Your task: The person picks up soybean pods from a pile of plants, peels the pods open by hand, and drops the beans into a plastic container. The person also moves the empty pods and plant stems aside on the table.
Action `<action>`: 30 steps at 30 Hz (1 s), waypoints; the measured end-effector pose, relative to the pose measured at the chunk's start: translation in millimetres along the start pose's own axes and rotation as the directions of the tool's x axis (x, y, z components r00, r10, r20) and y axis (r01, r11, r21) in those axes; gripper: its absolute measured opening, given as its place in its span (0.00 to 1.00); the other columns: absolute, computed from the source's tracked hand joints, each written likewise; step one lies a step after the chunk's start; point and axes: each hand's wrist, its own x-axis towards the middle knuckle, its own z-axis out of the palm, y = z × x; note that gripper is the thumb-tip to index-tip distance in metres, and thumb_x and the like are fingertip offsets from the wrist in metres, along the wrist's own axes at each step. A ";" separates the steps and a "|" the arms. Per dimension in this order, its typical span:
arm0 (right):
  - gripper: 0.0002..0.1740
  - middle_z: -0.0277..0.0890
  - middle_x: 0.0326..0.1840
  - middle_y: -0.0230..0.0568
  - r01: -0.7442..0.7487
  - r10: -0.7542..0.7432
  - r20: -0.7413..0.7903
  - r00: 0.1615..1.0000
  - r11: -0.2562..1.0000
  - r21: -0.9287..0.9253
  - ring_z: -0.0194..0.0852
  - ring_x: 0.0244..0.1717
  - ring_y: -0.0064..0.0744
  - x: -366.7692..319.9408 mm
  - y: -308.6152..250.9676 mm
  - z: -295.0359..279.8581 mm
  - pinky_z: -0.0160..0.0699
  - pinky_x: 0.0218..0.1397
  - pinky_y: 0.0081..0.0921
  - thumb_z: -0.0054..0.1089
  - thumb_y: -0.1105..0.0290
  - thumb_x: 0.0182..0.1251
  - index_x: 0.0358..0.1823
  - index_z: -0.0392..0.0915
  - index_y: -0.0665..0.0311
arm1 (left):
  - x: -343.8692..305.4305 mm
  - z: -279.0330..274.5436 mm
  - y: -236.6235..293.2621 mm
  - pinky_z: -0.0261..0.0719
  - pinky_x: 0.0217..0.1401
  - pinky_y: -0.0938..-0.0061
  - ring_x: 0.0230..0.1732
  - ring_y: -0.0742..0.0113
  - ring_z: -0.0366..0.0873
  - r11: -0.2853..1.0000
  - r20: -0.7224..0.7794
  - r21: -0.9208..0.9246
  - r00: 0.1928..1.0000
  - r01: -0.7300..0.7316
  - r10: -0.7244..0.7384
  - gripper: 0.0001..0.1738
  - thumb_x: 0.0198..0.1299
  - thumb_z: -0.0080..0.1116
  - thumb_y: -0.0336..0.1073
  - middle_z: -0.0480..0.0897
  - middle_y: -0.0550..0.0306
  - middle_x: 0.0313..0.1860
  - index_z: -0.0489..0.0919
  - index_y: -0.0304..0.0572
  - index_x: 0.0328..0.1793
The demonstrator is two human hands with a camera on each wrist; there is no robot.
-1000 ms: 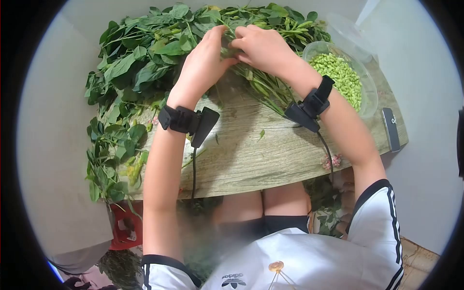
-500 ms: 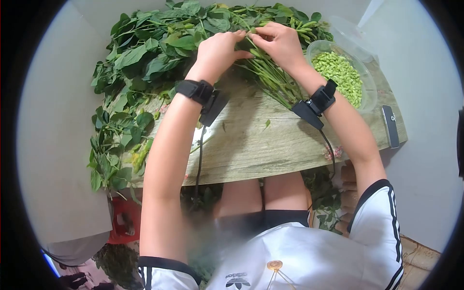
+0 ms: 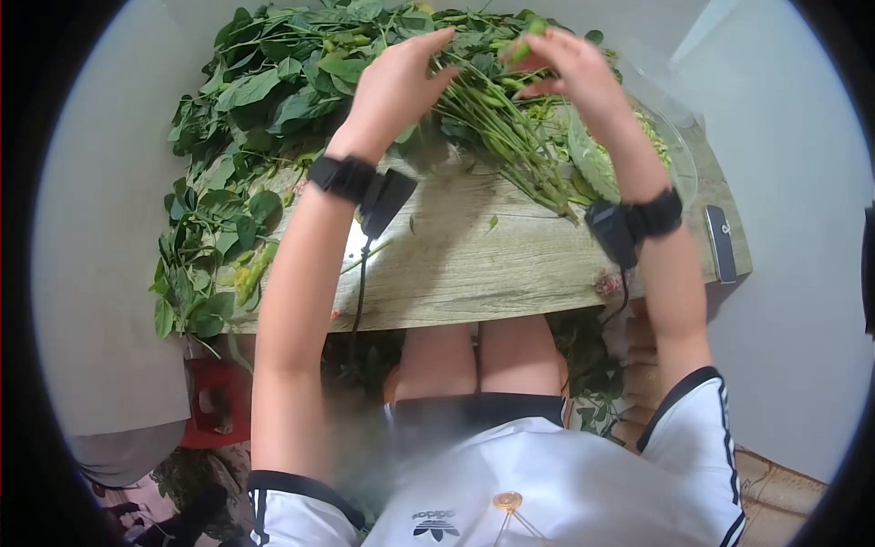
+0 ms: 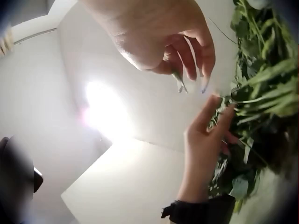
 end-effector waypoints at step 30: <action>0.22 0.76 0.36 0.39 0.556 -0.496 0.251 0.831 0.756 -0.345 0.75 0.39 0.39 -46.7 47.1 59.6 0.77 0.43 0.33 0.64 0.79 0.59 0.57 0.81 0.62 | -85.3 -8.3 20.4 0.59 0.11 0.81 0.13 0.73 0.61 -0.062 0.795 -0.606 0.603 0.793 -0.061 0.28 0.72 0.31 0.56 0.60 0.63 0.17 0.69 0.39 0.34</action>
